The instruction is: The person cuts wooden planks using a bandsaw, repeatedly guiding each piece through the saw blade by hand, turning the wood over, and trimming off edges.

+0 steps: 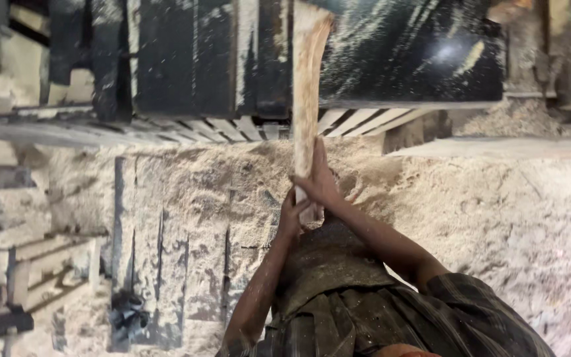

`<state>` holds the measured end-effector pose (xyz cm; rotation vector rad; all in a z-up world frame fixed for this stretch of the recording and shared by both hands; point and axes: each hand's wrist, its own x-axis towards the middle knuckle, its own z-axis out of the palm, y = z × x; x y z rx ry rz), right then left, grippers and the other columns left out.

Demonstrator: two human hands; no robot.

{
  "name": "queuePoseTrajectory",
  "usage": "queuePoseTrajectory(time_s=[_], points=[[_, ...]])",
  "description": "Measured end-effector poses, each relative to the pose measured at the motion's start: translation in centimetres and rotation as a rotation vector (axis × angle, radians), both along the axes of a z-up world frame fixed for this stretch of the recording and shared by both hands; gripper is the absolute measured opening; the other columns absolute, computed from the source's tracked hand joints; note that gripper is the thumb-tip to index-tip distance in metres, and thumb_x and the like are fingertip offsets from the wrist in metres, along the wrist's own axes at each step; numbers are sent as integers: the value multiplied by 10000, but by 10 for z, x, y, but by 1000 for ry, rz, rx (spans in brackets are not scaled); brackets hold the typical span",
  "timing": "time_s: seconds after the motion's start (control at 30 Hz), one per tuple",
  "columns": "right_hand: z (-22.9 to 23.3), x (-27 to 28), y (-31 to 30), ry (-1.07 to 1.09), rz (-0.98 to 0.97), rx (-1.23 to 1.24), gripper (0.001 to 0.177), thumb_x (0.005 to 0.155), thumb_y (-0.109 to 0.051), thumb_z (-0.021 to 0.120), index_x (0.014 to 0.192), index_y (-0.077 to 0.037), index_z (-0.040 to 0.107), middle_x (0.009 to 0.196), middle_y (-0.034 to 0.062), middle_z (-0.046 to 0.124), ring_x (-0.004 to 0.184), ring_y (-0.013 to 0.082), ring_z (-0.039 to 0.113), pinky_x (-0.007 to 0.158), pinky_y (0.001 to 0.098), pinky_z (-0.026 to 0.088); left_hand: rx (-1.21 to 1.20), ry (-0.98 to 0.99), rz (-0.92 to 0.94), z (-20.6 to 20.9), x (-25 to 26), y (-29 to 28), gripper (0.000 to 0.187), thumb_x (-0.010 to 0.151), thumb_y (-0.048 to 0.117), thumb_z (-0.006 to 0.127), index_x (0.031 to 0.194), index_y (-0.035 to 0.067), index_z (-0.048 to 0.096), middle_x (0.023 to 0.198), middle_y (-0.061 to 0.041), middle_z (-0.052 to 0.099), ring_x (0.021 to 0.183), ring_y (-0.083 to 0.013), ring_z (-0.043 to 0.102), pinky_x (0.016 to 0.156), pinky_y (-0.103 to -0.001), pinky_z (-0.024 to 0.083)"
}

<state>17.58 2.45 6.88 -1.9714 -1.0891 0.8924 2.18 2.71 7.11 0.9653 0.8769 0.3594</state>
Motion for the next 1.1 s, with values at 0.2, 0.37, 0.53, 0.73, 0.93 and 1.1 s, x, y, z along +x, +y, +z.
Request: queuePoseTrajectory(time_s=[0.2, 0.37, 0.53, 0.73, 0.93, 1.1], points=[[1, 35, 73, -99, -35, 155, 1264, 791, -384, 796, 1607, 75, -53, 1671, 371, 68, 1553, 507, 176, 1264, 538, 266, 130, 63, 65, 37, 41, 54, 808, 947, 207, 588, 1604, 25, 155, 1662, -191, 226, 1402, -351, 505, 1133, -443, 464], [-21, 51, 91, -162, -43, 229, 1256, 779, -406, 791, 1588, 113, -19, 1639, 413, 126, 1540, 537, 206, 1276, 544, 266, 33, 75, 129, 34, 56, 73, 771, 924, 298, 547, 1596, 78, 240, 1606, -195, 352, 1404, -364, 488, 1140, -441, 453], [-23, 62, 101, -150, -3, 203, 1251, 812, -406, 776, 1601, 124, -37, 1660, 426, 27, 1550, 572, 110, 1282, 550, 182, 517, 86, 188, 33, 66, 82, 747, 1009, 403, 575, 1580, -19, 344, 1635, -261, 373, 1537, -375, 353, 1265, -476, 290], [-5, 66, 117, -145, -16, 98, 1223, 802, -386, 732, 1580, 108, -72, 1675, 380, -43, 1582, 512, 25, 1298, 540, 108, 917, 199, 196, 25, 69, 88, 744, 1048, 488, 513, 1578, -19, 382, 1642, -278, 375, 1571, -411, 308, 1287, -554, 230], [-5, 81, 135, -143, -29, 90, 1211, 893, -479, 718, 1595, 75, -98, 1705, 340, -69, 1618, 468, -3, 1289, 548, 75, 1049, 205, 195, 5, 82, 104, 782, 1066, 578, 412, 1583, -7, 363, 1657, -240, 382, 1573, -394, 333, 1318, -560, 218], [-12, 87, 140, -146, -59, 145, 1239, 855, -552, 708, 1617, 22, -83, 1698, 293, -55, 1607, 434, 30, 1304, 519, 128, 1041, 232, 152, 12, 88, 111, 822, 1057, 627, 409, 1597, 10, 354, 1671, -233, 369, 1588, -396, 335, 1335, -522, 250]])
